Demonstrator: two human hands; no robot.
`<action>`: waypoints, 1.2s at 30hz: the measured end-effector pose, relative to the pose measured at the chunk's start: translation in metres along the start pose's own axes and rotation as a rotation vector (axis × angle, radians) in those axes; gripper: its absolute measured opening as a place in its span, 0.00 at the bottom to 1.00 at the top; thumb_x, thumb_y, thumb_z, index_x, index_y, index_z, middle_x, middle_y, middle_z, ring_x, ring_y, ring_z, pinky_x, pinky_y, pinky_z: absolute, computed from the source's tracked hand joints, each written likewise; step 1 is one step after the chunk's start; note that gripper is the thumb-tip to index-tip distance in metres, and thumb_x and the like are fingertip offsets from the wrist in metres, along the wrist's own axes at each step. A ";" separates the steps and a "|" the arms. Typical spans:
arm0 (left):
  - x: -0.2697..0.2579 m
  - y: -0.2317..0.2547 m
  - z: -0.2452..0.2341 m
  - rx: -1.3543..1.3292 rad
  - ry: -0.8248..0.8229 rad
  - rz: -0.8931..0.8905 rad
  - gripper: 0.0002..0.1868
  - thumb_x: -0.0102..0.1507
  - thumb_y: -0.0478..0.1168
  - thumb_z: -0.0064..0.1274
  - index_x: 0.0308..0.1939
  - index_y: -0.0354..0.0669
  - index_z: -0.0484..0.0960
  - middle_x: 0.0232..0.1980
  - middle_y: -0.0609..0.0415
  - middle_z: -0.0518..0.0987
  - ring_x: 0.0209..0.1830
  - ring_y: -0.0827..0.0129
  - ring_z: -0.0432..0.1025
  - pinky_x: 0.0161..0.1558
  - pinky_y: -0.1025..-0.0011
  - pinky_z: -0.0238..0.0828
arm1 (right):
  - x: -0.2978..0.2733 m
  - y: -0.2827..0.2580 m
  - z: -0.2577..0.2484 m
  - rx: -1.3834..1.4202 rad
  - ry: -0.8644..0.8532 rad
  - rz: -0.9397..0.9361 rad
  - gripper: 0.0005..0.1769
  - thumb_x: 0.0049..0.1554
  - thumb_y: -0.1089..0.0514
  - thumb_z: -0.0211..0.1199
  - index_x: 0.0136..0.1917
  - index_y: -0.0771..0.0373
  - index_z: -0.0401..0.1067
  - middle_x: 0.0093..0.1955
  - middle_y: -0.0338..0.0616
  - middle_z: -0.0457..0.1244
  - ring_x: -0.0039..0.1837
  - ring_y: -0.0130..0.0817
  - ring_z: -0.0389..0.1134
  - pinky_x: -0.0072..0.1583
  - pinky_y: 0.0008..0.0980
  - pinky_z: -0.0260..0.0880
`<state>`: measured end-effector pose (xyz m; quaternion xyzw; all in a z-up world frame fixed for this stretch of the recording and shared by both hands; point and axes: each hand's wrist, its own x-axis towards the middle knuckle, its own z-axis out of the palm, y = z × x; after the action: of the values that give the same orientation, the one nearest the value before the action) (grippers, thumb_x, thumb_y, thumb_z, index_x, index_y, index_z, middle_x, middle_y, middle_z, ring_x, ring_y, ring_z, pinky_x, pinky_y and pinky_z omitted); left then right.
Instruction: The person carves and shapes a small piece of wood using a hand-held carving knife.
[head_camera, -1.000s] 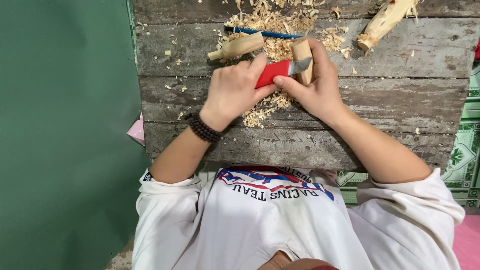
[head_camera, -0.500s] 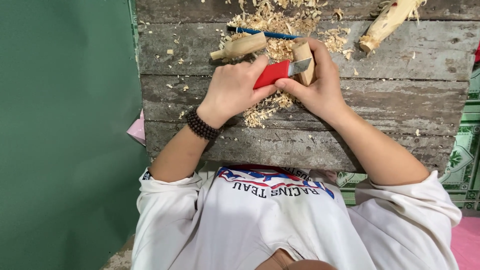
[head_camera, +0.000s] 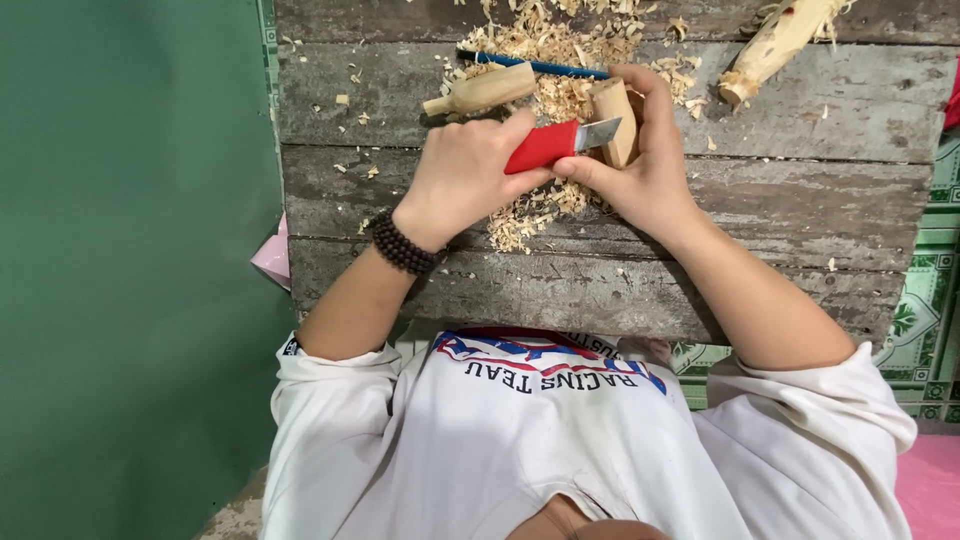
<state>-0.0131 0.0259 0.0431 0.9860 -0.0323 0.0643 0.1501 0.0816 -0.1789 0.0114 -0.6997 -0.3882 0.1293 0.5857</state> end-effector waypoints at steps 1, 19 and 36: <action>0.000 0.000 0.001 -0.003 -0.002 -0.002 0.23 0.61 0.58 0.65 0.44 0.45 0.75 0.27 0.56 0.82 0.16 0.63 0.73 0.19 0.65 0.69 | -0.001 0.001 0.000 0.000 -0.002 0.003 0.49 0.55 0.61 0.78 0.76 0.63 0.46 0.64 0.60 0.58 0.64 0.51 0.65 0.63 0.45 0.70; 0.005 0.013 0.029 0.086 0.138 -0.173 0.32 0.64 0.60 0.63 0.53 0.36 0.71 0.24 0.49 0.80 0.13 0.61 0.74 0.13 0.65 0.68 | 0.005 0.001 0.003 -0.065 0.094 -0.013 0.24 0.68 0.51 0.63 0.59 0.72 0.56 0.45 0.47 0.58 0.43 0.33 0.60 0.46 0.30 0.62; 0.007 0.000 0.021 -0.031 0.123 -0.023 0.36 0.66 0.63 0.59 0.54 0.30 0.70 0.28 0.48 0.82 0.16 0.63 0.74 0.16 0.70 0.71 | 0.007 0.019 -0.006 0.086 -0.028 0.042 0.27 0.61 0.61 0.65 0.68 0.70 0.58 0.54 0.53 0.62 0.49 0.39 0.67 0.49 0.32 0.76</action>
<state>-0.0033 0.0196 0.0244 0.9781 -0.0126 0.1223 0.1677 0.0976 -0.1790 -0.0020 -0.6798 -0.3757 0.1677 0.6071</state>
